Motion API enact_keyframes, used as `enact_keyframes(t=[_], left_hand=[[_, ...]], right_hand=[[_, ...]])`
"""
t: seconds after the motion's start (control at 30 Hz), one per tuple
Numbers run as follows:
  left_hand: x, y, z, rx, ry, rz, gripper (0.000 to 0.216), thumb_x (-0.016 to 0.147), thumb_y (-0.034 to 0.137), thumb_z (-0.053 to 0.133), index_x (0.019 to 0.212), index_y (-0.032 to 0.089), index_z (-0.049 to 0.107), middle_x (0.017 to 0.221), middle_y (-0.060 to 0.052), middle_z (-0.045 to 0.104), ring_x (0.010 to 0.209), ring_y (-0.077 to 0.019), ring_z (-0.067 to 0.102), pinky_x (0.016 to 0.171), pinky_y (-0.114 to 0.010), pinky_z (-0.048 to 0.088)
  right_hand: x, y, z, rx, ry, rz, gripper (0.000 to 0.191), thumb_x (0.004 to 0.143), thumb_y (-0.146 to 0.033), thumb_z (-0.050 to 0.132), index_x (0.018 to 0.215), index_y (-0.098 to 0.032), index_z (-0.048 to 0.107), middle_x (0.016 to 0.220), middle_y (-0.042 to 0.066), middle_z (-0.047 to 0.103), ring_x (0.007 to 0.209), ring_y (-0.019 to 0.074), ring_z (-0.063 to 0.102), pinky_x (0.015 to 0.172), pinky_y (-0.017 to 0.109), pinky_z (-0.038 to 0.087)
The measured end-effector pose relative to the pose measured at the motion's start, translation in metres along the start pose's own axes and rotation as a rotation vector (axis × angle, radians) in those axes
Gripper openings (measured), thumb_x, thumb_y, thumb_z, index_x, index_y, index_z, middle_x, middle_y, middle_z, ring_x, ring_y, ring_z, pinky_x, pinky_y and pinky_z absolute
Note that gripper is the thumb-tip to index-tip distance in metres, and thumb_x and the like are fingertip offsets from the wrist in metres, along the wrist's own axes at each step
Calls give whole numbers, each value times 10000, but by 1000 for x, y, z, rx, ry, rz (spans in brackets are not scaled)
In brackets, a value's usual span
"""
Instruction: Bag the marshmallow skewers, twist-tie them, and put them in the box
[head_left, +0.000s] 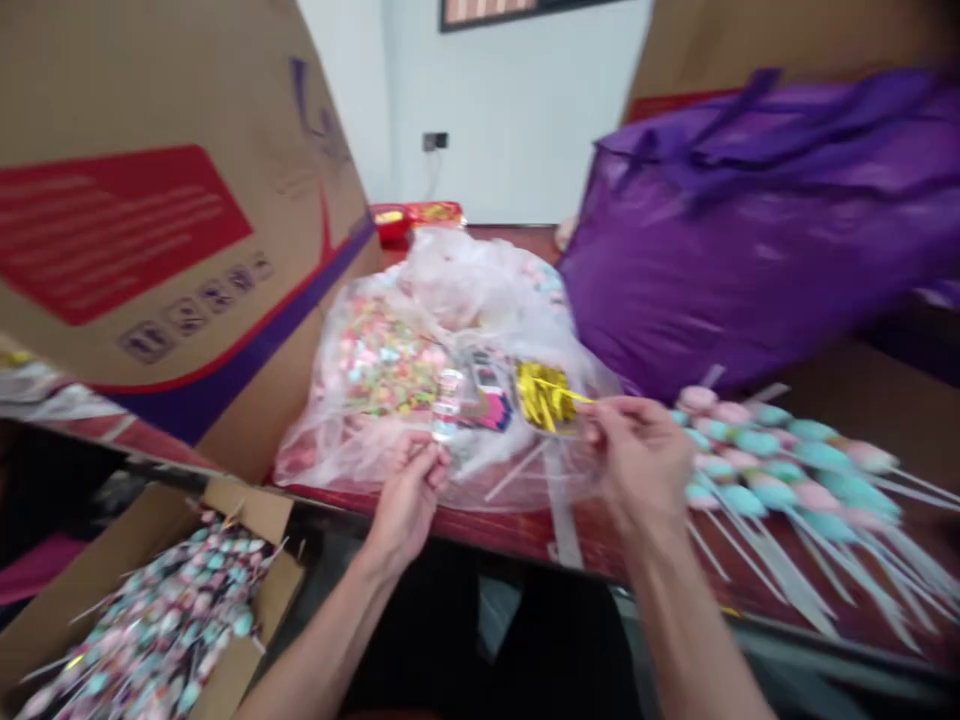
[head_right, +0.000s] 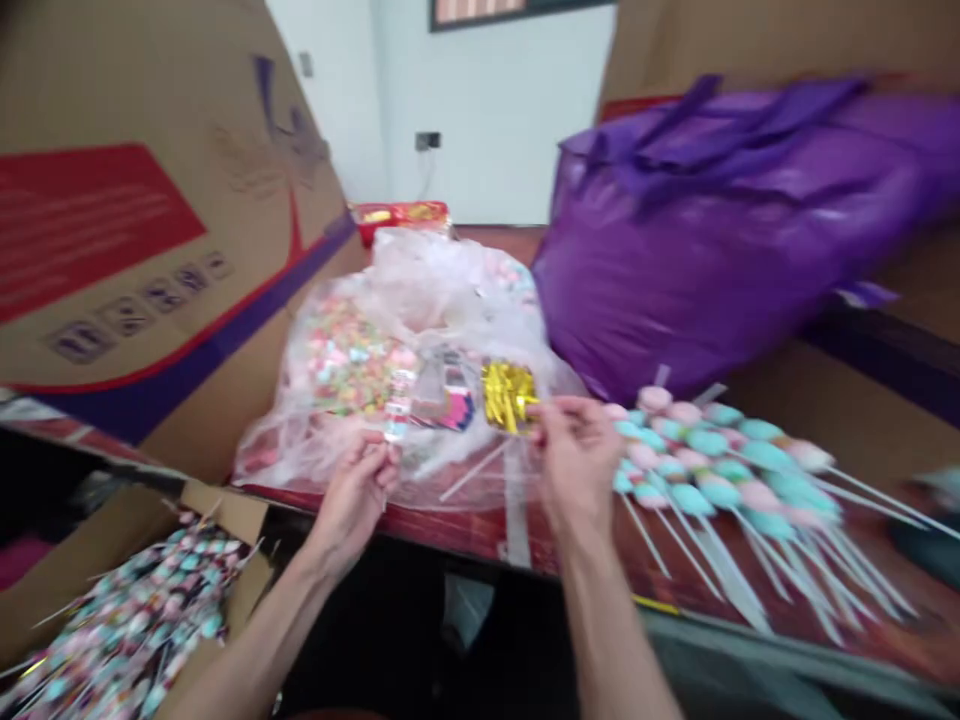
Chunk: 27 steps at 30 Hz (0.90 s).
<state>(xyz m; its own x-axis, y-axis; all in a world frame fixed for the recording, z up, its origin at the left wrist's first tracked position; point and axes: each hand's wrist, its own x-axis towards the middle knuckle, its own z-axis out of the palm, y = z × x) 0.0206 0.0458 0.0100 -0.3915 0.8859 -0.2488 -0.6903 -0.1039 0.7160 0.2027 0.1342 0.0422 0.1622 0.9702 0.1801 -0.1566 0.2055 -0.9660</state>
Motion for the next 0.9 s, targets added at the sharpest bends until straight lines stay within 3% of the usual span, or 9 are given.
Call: enact_keyframes(t=[0.1,0.27,0.43,0.67,0.9], left_hand=[[0,-6,11,70,-81,-15,317,735,260,786,874,194,509,710,39,581,553,-46,408,546,-173,314],[-13,-15,19,134,-152,21,297,726,207,764,905,212,527,710,60,544,593,-64,446,579,-201,343],[-16,-20,15,247,-190,106,241,791,299,759,909,208,570,756,47,562,638,-78,495,586,-209,365],[-21,-21,9,272,-139,142,253,790,361,767,877,178,615,733,29,603,618,-84,519,578,-209,389],[-31,-19,3,281,-104,137,307,765,397,791,854,158,621,630,46,558,523,-59,433,504,-192,334]], right_hand=[[-29,25,9,62,-136,155,218,771,-335,787,782,-171,644,617,-11,641,463,85,492,439,205,395],[-83,35,29,74,-229,196,175,807,-325,744,811,-183,641,723,9,695,502,95,540,470,217,437],[-86,34,29,2,-245,194,154,793,-313,722,878,-186,702,725,8,697,521,115,546,498,240,470],[-93,33,33,-51,-293,210,156,827,-348,688,851,-194,696,740,9,687,540,120,543,519,243,449],[-103,38,37,-39,-333,201,222,878,-405,659,805,-201,610,639,-37,541,541,114,446,505,228,384]])
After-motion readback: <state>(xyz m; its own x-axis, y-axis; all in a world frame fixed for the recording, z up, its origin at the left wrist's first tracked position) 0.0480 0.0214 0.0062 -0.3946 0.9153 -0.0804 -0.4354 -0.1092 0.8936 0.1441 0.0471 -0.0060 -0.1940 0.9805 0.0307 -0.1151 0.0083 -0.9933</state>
